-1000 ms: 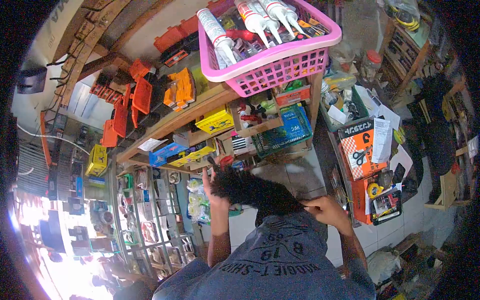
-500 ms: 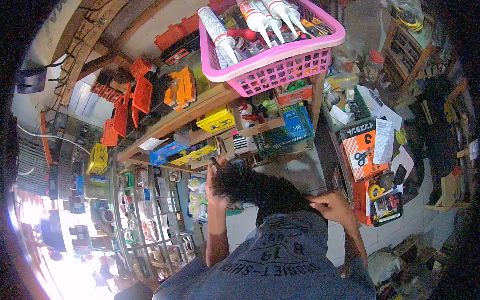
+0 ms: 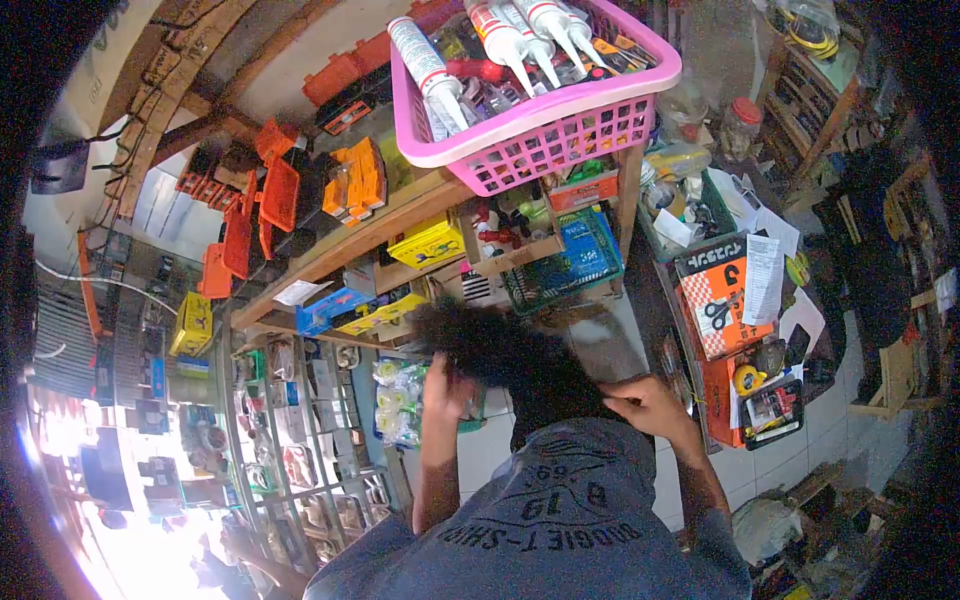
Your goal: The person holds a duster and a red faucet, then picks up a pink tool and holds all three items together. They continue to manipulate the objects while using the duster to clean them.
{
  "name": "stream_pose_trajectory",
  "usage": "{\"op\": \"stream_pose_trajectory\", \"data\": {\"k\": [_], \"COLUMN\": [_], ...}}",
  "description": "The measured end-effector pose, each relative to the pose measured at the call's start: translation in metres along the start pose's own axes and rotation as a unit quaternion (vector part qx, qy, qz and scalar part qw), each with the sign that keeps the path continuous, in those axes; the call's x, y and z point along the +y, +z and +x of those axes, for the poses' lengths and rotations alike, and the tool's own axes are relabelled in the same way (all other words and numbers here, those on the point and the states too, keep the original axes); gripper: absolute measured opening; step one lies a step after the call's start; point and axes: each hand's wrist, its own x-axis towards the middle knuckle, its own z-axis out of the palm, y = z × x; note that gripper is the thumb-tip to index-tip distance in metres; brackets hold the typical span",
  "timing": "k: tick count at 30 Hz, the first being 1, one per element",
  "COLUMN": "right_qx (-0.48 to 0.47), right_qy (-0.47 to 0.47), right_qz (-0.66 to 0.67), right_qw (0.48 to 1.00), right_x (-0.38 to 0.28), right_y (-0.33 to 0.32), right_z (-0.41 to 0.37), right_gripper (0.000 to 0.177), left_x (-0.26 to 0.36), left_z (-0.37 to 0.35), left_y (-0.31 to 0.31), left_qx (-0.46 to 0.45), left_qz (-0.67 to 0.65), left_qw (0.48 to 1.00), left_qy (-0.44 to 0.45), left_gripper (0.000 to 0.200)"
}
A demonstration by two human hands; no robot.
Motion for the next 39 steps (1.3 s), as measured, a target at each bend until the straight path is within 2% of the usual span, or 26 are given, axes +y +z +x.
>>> {"op": "stream_pose_trajectory", "data": {"k": [2, 3, 4, 6, 7, 9, 10, 12, 14, 16, 18, 19, 20, 22, 23, 25, 27, 28, 30, 32, 33, 34, 35, 36, 38, 39], "right_qx": [-0.029, -0.010, 0.009, 0.013, 0.019, 0.008, 0.000, 0.011, 0.023, 0.016, 0.027, 0.036, 0.034, 0.013, 0.004, 0.016, 0.017, -0.008, -0.038, 0.004, 0.016, 0.003, -0.021, -0.045, -0.067, -0.037], "right_qy": [-0.010, 0.002, 0.012, -0.002, -0.016, -0.018, -0.020, -0.001, 0.019, 0.013, 0.051, 0.088, 0.088, -0.060, 0.012, 0.022, 0.031, -0.012, -0.062, 0.045, 0.056, 0.051, 0.034, 0.017, 0.019, 0.018], "right_qz": [-0.034, -0.029, -0.026, -0.018, -0.008, 0.002, 0.011, 0.040, 0.070, -0.011, 0.009, 0.029, 0.027, -0.010, 0.015, 0.021, 0.028, 0.018, 0.003, 0.034, 0.046, 0.038, 0.030, 0.022, 0.013, 0.015], "right_qw": [0.999, 1.000, 1.000, 1.000, 1.000, 1.000, 1.000, 0.999, 0.997, 1.000, 0.998, 0.995, 0.995, 0.998, 1.000, 0.999, 0.999, 1.000, 0.997, 0.998, 0.997, 0.998, 0.999, 0.999, 0.997, 0.999], "right_x": [-0.001, -0.003, -0.005, -0.009, -0.010, -0.007, -0.004, 0.003, 0.004, 0.000, -0.004, -0.006, -0.004, 0.003, -0.006, -0.003, -0.001, -0.002, -0.002, -0.003, -0.011, -0.006, 0.002, 0.006, -0.006, -0.008], "right_y": [0.005, 0.008, 0.009, 0.015, 0.018, 0.019, 0.019, 0.019, 0.018, 0.015, 0.015, 0.014, 0.015, 0.019, 0.015, 0.017, 0.021, 0.023, 0.026, 0.028, 0.030, 0.030, 0.031, 0.030, 0.029, 0.030], "right_z": [0.004, 0.006, 0.007, 0.008, 0.008, 0.008, 0.009, 0.009, 0.010, 0.013, 0.012, 0.013, 0.013, 0.010, 0.009, 0.011, 0.009, 0.010, 0.012, 0.014, 0.016, 0.017, 0.019, 0.023, 0.031, 0.036], "right_gripper": [0.026, 0.026, 0.026, 0.025, 0.025, 0.025, 0.025, 0.025, 0.025, 0.025, 0.024, 0.024, 0.024, 0.023, 0.024, 0.025, 0.025, 0.025, 0.025, 0.026, 0.026, 0.026, 0.025, 0.025, 0.024, 0.024], "left_x": [-0.013, -0.011, -0.011, -0.012, -0.012, -0.008, -0.008, -0.009, -0.014, -0.022, -0.030, -0.029, -0.029, -0.032, -0.031, -0.026, -0.026, -0.025, -0.024, -0.022, -0.021, -0.021, -0.023, -0.022, -0.021, -0.020], "left_z": [0.004, 0.003, 0.002, -0.004, -0.007, -0.008, -0.006, -0.006, 0.000, 0.000, -0.010, -0.012, -0.011, -0.008, -0.008, -0.006, -0.014, -0.017, -0.021, -0.014, -0.005, -0.002, -0.016, -0.022, -0.028, -0.024], "left_y": [0.057, 0.040, 0.036, 0.030, 0.016, 0.001, -0.005, 0.021, 0.006, -0.006, 0.008, 0.021, 0.040, 0.065, 0.051, 0.009, 0.013, 0.016, 0.026, 0.012, -0.017, -0.035, 0.014, 0.023, 0.028, 0.012], "left_qx": [0.077, 0.011, 0.010, 0.079, 0.081, -0.039, -0.040, 0.216, 0.191, 0.163, -0.024, 0.032, 0.032, 0.182, 0.182, 0.116, 0.091, 0.063, 0.100, 0.133, -0.045, -0.222, 0.076, 0.079, 0.144, 0.146], "left_qz": [0.070, 0.022, 0.020, 0.014, 0.012, -0.027, -0.026, 0.087, 0.074, 0.062, 0.017, 0.038, 0.036, 0.091, 0.090, 0.068, 0.060, 0.055, 0.010, -0.041, -0.095, -0.141, 0.066, 0.057, -0.029, -0.040], "left_qw": [0.993, 0.999, 0.999, 0.996, 0.996, 0.999, 0.999, 0.972, 0.979, 0.985, 0.999, 0.997, 0.997, 0.979, 0.979, 0.990, 0.994, 0.996, 0.995, 0.990, 0.994, 0.962, 0.995, 0.995, 0.987, 0.986], "left_qy": [0.055, 0.039, 0.041, 0.029, 0.031, 0.020, 0.020, 0.025, 0.010, -0.006, -0.044, -0.055, -0.054, -0.005, -0.005, -0.033, -0.017, -0.002, 0.009, 0.022, -0.027, -0.071, 0.015, 0.029, 0.059, 0.071], "left_gripper": [0.039, 0.040, 0.040, 0.040, 0.040, 0.039, 0.039, 0.037, 0.036, 0.035, 0.030, 0.027, 0.027, 0.029, 0.029, 0.034, 0.035, 0.036, 0.036, 0.036, 0.038, 0.039, 0.039, 0.039, 0.038, 0.038]}}
